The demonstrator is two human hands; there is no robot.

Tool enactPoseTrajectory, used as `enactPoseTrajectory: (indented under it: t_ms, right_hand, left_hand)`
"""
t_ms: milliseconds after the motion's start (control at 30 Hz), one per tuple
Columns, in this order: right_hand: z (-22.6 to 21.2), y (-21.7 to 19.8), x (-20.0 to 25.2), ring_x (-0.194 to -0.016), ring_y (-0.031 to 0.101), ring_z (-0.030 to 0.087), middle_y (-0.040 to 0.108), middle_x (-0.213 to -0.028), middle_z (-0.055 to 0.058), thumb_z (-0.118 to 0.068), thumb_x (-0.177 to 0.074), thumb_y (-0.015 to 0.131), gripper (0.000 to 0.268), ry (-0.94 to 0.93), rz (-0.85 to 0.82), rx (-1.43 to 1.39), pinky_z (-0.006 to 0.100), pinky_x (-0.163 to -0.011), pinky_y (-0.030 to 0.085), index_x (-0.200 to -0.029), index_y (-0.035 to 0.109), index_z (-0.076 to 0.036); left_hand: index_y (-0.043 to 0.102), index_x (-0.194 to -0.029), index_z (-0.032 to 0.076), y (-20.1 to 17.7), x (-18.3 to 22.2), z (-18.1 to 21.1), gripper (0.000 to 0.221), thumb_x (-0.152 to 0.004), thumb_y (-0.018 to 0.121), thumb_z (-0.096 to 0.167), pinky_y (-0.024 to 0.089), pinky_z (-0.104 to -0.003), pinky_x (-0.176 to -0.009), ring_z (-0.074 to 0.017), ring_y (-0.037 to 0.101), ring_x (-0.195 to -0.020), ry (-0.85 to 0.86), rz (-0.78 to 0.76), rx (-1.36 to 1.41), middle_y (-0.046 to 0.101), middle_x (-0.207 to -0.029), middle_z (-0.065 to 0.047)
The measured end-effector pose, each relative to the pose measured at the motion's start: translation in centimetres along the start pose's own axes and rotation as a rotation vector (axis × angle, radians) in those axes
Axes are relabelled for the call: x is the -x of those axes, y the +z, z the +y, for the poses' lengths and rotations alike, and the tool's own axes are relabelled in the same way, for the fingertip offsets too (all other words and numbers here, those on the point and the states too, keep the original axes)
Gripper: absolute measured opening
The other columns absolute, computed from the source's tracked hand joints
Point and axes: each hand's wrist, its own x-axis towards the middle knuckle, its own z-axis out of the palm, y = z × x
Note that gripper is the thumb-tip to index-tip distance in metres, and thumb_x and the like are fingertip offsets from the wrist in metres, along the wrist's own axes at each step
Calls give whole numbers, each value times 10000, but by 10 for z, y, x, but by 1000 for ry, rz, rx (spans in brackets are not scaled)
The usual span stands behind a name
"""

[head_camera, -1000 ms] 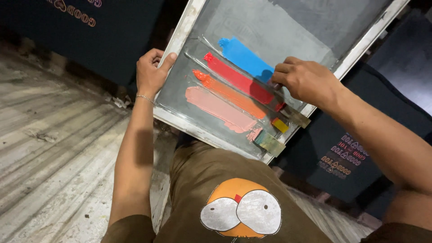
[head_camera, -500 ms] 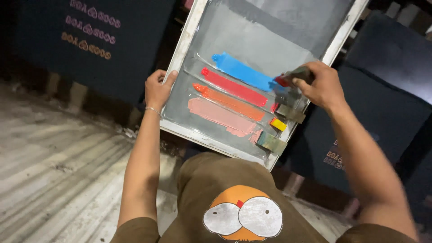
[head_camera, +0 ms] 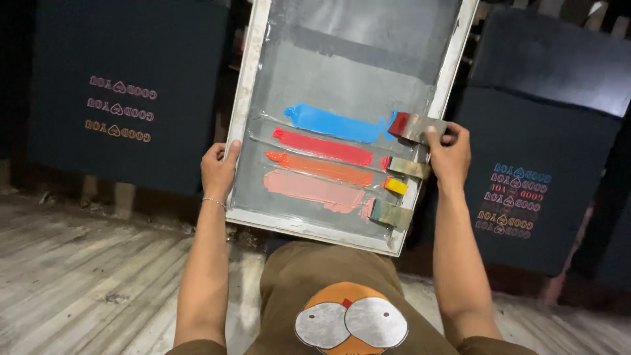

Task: Applying multiple colors of ink to a screen and printing designs onto t-shirts at a production station.

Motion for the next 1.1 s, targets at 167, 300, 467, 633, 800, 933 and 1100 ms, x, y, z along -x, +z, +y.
enactPoseTrajectory:
  t_ms: [167, 300, 467, 633, 800, 933, 1100]
  right_hand:
    - [35, -2, 101, -984, 701, 272, 661, -1213, 242, -515, -1169, 338, 636, 149, 18, -484, 280, -748, 453, -1415, 580, 20]
    - [15, 3, 164, -1298, 563, 483, 647, -1350, 264, -583, -1125, 205, 756, 467, -25, -352, 507, -1097, 456, -1310, 702, -45]
    - [101, 48, 159, -785, 666, 151, 712, -838, 31, -827, -1024, 296, 792, 421, 246, -690, 259, -739, 532, -1014, 807, -222]
    - [76, 27, 201, -748, 667, 141, 715, -820, 12, -807, -969, 385, 743, 450, 321, -781, 259, -685, 519, -995, 777, -177]
    - [1, 38, 250, -819, 687, 152, 711, -888, 3, -741, -990, 372, 735, 416, 344, -808, 264, -706, 538, -1069, 747, -114]
    - [-48, 92, 270, -802, 573, 117, 671, -851, 23, -575, -1156, 276, 669, 171, 379, -628, 226, -838, 486, -1036, 799, -177]
    - [-61, 175, 295, -856, 608, 161, 713, -914, 124, -277, -1212, 325, 540, 14, 374, -461, 298, -889, 499, -1080, 803, -62]
  left_hand:
    - [742, -977, 138, 0, -6, -9, 367, -984, 754, 504, 539, -415, -833, -278, 721, -921, 6, -23, 18, 752, -912, -89]
    - [738, -974, 118, 3, -15, -17, 368, -982, 754, 486, 533, -438, -851, -301, 715, -938, 15, -69, 11, 744, -919, -124]
    - [706, -1002, 35, 2, -19, -34, 346, -988, 734, 380, 489, -447, -818, -299, 633, -869, 120, -117, 165, 676, -886, -230]
    - [691, -989, 98, -52, 1, 2, 354, -978, 658, 450, 484, -366, -769, -204, 600, -786, 100, -217, 197, 663, -859, -79]
    - [665, -965, 129, -102, -24, 2, 314, -969, 628, 440, 445, -269, -691, -76, 510, -707, 129, -255, 223, 607, -816, 52]
    - [726, -1077, 59, -152, -63, -31, 335, -1023, 686, 387, 520, -459, -881, -357, 700, -956, 240, -132, 146, 724, -984, -187]
    - [723, -1086, 10, -245, -99, -71, 292, -1060, 671, 297, 483, -467, -951, -385, 666, -1063, 307, -18, 4, 698, -1024, -234]
